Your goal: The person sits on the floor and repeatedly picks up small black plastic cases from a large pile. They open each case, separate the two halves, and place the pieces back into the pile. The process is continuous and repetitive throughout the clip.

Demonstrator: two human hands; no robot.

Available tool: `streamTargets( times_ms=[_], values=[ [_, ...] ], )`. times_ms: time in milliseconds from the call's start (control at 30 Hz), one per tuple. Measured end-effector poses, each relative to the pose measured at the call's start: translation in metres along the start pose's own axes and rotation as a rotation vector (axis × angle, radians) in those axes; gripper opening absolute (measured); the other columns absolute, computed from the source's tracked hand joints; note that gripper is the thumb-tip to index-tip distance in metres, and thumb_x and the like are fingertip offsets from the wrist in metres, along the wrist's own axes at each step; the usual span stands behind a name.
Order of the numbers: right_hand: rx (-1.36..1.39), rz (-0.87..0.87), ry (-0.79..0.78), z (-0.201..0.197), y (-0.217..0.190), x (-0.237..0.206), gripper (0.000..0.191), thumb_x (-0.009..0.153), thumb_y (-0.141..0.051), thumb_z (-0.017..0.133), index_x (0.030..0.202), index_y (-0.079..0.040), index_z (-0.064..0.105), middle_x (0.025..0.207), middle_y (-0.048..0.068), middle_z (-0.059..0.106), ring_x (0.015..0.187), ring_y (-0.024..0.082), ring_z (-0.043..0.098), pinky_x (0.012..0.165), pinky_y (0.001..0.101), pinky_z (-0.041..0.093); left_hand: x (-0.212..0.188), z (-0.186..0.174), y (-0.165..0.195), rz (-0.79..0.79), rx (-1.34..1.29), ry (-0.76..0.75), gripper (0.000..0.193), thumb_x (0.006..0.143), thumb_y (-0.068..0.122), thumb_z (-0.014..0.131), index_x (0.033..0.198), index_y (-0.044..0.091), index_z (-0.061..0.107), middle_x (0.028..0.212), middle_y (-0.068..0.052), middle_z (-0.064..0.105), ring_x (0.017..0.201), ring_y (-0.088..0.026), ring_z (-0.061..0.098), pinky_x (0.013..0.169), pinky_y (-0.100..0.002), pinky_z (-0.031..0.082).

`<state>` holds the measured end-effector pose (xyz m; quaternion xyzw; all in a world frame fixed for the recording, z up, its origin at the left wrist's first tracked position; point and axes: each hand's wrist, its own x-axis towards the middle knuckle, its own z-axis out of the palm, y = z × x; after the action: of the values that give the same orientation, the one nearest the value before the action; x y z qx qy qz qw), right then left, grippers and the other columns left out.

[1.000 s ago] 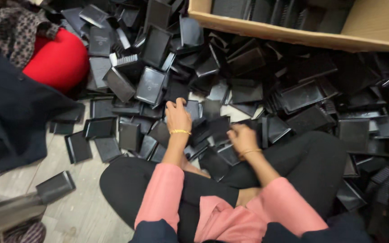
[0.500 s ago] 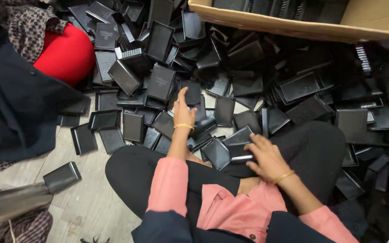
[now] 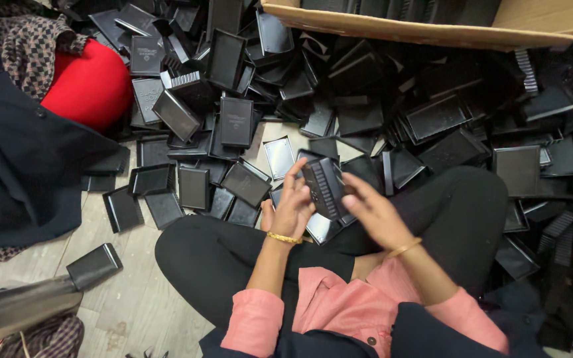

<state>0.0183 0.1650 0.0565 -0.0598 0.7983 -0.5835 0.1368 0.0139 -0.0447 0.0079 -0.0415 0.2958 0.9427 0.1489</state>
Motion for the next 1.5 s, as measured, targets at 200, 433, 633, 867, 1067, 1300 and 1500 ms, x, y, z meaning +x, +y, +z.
streamTargets(
  times_ms=[200,433,633,867,1067,1300,1500],
  values=[
    [0.346,0.154,-0.05,0.064,0.012,0.004,0.055,0.086,-0.01,0.073,0.133,-0.009,0.044,0.13,0.007,0.06,0.119,0.011,0.059,0.096,0.0271,0.05,0.007,-0.017,-0.034,0.352,0.609,0.296,0.042,0.114,0.034,0.042,0.145,0.007,0.048,0.138,-0.009,0.053,0.124,-0.019,0.051,0.107,-0.03,0.04],
    [0.623,0.37,0.033,0.068,0.032,0.0,0.029,0.095,-0.011,0.073,0.105,-0.008,0.046,0.095,0.005,0.059,0.089,0.014,0.059,0.074,0.0281,0.048,0.02,-0.034,-0.04,0.592,1.128,0.449,0.041,0.113,0.036,0.043,0.14,0.007,0.054,0.134,-0.014,0.058,0.122,-0.026,0.056,0.108,-0.035,0.042],
    [0.59,0.102,0.055,0.037,-0.001,0.004,0.048,0.086,-0.009,0.078,0.127,-0.011,0.053,0.115,0.002,0.059,0.106,0.011,0.058,0.093,0.0263,0.05,0.023,-0.03,-0.011,0.254,0.184,0.446,0.052,0.107,0.043,0.038,0.144,0.008,0.051,0.123,-0.02,0.064,0.1,-0.03,0.063,0.086,-0.038,0.054],
    [0.084,0.092,0.073,0.067,-0.02,0.015,0.08,0.072,-0.012,0.089,0.141,-0.012,0.048,0.122,0.007,0.061,0.111,0.017,0.062,0.091,0.0308,0.055,0.008,-0.003,-0.008,0.398,0.3,0.118,0.057,0.113,0.044,0.035,0.152,0.003,0.046,0.148,-0.016,0.056,0.13,-0.025,0.057,0.111,-0.034,0.048],
    [0.377,0.331,-0.258,0.045,-0.01,0.02,0.065,0.083,-0.023,0.079,0.143,-0.011,0.055,0.117,0.01,0.068,0.1,0.016,0.068,0.087,0.0292,0.059,0.005,-0.015,0.007,0.351,0.739,0.255,0.044,0.11,0.037,0.039,0.116,0.003,0.067,0.107,-0.011,0.071,0.094,-0.021,0.068,0.086,-0.032,0.054],
    [-0.301,0.047,-0.221,0.033,-0.037,-0.002,0.042,0.086,-0.035,0.079,0.108,-0.001,0.071,0.083,0.01,0.074,0.075,0.015,0.069,0.066,0.0298,0.056,0.004,-0.011,0.025,0.646,1.203,0.598,0.038,0.104,0.02,0.043,0.078,0.0,0.062,0.07,-0.02,0.062,0.066,-0.039,0.063,0.064,-0.044,0.047],
    [-0.534,0.105,-0.342,0.003,-0.087,0.039,0.038,0.08,-0.04,0.081,0.087,-0.003,0.074,0.062,0.012,0.068,0.055,0.02,0.065,0.055,0.0361,0.051,0.001,-0.004,0.043,0.658,1.494,0.505,0.032,0.105,0.023,0.051,0.09,0.001,0.068,0.079,-0.022,0.065,0.074,-0.043,0.062,0.067,-0.05,0.047]
  ],
)
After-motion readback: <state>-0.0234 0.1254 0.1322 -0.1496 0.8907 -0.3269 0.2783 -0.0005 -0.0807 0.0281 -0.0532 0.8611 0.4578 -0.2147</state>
